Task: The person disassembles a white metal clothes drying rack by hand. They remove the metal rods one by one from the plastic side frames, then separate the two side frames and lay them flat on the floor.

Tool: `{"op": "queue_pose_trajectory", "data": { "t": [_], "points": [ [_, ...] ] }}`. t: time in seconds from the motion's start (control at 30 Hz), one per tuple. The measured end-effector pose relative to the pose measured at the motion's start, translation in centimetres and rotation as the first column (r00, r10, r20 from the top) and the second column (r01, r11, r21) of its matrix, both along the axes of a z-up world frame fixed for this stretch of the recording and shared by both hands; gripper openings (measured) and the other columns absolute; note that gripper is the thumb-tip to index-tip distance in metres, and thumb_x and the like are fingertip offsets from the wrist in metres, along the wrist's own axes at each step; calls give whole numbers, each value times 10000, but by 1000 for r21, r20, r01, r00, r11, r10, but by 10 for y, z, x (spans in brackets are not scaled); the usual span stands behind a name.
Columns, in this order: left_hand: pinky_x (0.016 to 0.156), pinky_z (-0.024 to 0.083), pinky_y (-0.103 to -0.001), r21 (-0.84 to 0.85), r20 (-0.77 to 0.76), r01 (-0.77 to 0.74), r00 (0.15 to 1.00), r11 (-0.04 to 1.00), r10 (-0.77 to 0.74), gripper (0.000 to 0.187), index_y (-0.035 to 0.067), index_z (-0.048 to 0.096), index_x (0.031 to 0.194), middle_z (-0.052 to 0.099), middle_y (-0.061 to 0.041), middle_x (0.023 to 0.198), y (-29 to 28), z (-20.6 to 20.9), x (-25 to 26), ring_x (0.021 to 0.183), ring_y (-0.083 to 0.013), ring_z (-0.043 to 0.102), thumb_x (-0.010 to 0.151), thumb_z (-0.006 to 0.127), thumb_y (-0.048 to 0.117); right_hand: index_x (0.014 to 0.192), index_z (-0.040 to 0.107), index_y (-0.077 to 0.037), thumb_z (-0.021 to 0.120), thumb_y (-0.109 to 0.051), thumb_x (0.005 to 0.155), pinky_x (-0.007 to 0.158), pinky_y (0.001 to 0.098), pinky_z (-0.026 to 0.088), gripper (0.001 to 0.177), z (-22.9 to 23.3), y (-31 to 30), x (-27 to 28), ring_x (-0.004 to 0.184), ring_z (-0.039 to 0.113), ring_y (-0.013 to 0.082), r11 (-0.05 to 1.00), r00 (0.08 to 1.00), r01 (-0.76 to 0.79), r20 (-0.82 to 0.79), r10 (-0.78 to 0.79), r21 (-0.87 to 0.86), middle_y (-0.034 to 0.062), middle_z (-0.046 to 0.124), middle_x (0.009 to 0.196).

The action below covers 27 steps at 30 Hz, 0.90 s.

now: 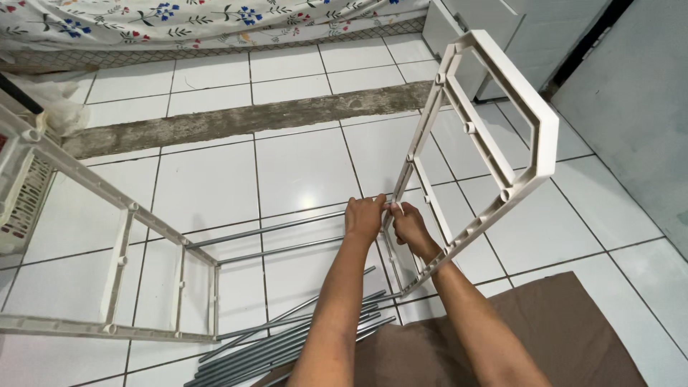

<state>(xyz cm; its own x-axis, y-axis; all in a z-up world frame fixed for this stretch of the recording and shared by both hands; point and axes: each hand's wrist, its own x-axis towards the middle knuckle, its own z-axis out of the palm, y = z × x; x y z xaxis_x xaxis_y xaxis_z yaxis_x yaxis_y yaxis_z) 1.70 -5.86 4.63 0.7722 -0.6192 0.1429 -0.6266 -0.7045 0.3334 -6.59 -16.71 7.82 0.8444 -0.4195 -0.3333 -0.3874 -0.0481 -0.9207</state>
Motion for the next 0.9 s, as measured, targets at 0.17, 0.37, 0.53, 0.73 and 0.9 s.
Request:
{"op": "queue_pose_trajectory", "data": {
  "t": [0.17,0.37,0.53,0.73,0.9],
  "points": [
    [822,550,-488,49,-178,78,982,996,-68,229,156,648,1108,747,-127,938,11,24,10,911,-339,720,1039,486,302,1020,658,-73,424,-351,1068,368,297,318,366,11,5,-4,410,339,88,1000,1000,3,2,-3,-28,-30,403,559],
    [935,521,-469,15,-448,109,890,994,-90,420,151,757,1077,744,-151,1067,8,34,32,1053,-335,687,1021,471,453,942,617,-33,454,-379,1062,362,306,347,401,4,3,-2,408,370,102,998,1000,27,-1,-27,-60,1,417,560],
    [994,500,-466,40,-594,154,798,987,-101,544,78,778,1077,739,-202,1094,3,33,52,1083,-353,674,1051,465,522,948,613,-41,469,-389,1060,367,302,329,393,-4,0,2,422,362,97,999,1000,27,-13,-27,-21,-10,418,573],
    [940,530,-465,74,-372,78,927,994,-45,444,115,756,1083,751,-153,1037,10,26,32,1034,-338,705,1047,492,471,945,612,-22,450,-368,1066,363,311,336,402,-6,2,5,424,387,108,998,998,67,13,-67,1,0,439,577],
    [777,546,-475,-174,144,216,971,961,-192,214,76,641,1083,701,-120,1031,7,2,12,973,-327,696,919,617,211,990,639,-46,418,-354,1068,377,303,382,388,0,12,4,429,412,114,998,998,58,8,-58,-31,-3,434,584]
  ]
}}
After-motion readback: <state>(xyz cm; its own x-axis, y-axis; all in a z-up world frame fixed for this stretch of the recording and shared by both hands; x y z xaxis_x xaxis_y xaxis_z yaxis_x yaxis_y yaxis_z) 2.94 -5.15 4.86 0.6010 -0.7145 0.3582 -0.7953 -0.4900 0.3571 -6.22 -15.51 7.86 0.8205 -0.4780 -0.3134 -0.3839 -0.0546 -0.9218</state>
